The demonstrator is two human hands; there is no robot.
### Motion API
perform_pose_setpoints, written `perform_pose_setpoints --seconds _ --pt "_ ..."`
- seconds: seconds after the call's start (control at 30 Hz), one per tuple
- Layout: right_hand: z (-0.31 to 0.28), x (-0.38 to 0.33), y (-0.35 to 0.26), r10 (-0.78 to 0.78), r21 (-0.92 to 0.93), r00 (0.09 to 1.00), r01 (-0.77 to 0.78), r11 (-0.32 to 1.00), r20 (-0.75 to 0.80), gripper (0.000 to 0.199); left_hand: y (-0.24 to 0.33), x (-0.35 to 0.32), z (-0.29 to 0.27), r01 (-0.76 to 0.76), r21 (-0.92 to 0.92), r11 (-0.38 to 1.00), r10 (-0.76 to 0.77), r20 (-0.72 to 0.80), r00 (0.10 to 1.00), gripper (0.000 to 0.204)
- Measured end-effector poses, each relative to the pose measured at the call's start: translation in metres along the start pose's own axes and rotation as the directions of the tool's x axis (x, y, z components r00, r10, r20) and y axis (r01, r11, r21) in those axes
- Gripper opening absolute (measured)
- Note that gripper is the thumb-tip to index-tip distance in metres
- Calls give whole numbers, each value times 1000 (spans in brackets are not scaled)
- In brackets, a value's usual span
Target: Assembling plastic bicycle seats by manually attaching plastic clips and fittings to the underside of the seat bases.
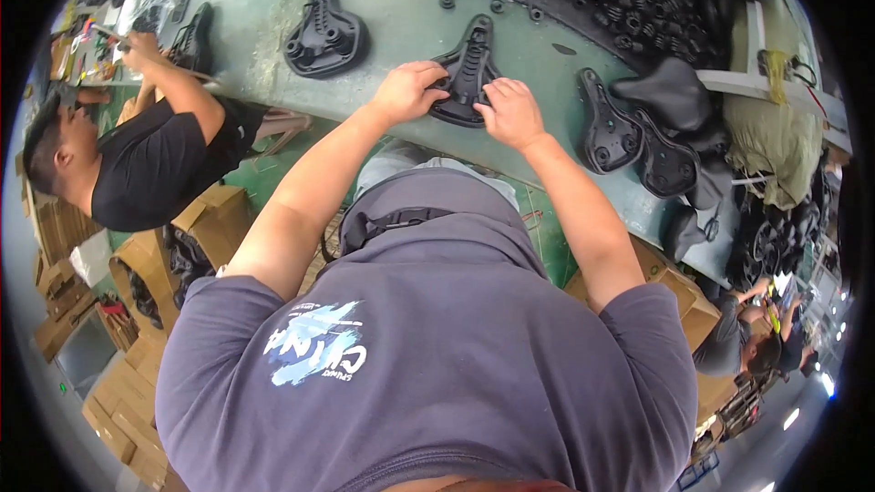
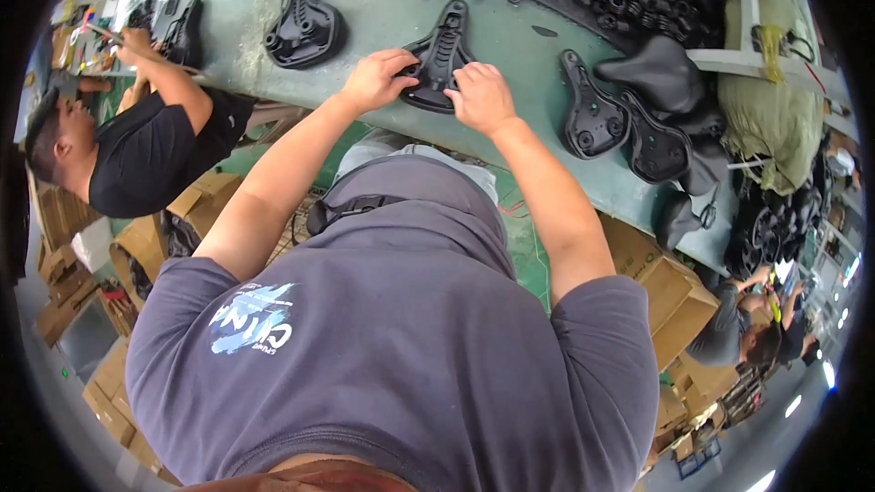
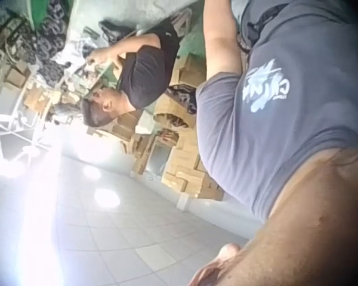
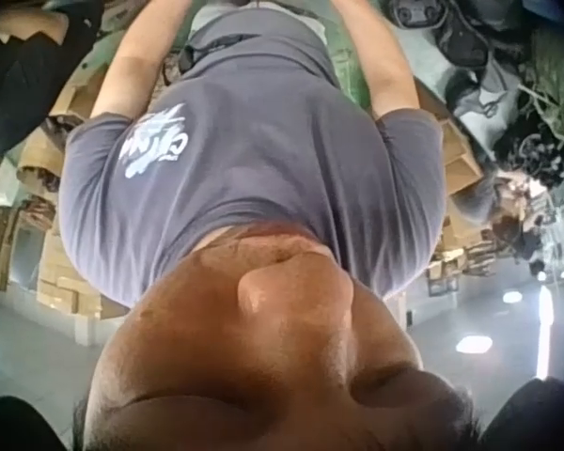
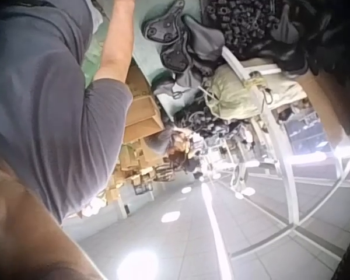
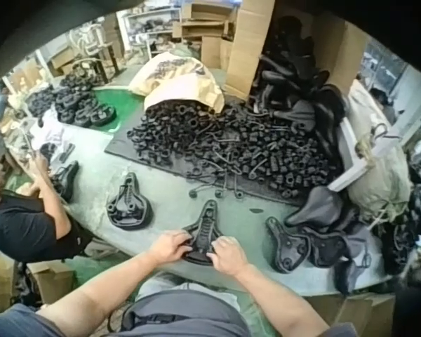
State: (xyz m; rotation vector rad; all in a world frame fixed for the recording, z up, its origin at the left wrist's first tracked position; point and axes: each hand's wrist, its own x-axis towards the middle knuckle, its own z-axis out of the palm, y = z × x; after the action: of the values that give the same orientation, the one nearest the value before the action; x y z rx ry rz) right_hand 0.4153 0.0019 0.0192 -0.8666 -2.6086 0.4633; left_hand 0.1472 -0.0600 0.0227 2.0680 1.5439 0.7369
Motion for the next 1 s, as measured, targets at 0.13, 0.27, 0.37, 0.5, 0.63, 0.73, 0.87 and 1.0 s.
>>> perform_pose_setpoints --seconds 0.13,0.27,0.37,0.5,0.63,0.73,0.87,1.0 --pt "-5 4 -7 37 -46 998 -35 998 54 39 1 -7 3 -32 -25 999 30 -84 996 37" --pt "-27 1 -5 176 77 971 -190 979 165 48 -15 6 -7 -104 15 994 105 -149 983 44" --pt "-49 -14 18 296 6 954 -297 955 50 53 -65 14 32 748 -448 489 -787 144 600 50" --pt "-91 -98 112 618 -251 736 -676 693 -278 58 -46 26 30 873 -367 321 -728 494 475 56" --pt "-173 -146 167 693 -578 527 -793 193 -492 67 -65 -32 9 858 -299 417 -841 231 489 51" --pt "-216 -202 221 867 -444 282 -892 80 -410 82 -104 -87 -25 795 -588 147 -946 153 287 56" --pt "-226 -232 249 971 -342 155 -936 85 -182 81 -132 -93 -86 801 -593 88 -942 213 261 37" --pt "-215 -243 245 945 -337 328 -890 308 -3 58 -181 -120 -85 610 -792 36 -971 116 209 50"
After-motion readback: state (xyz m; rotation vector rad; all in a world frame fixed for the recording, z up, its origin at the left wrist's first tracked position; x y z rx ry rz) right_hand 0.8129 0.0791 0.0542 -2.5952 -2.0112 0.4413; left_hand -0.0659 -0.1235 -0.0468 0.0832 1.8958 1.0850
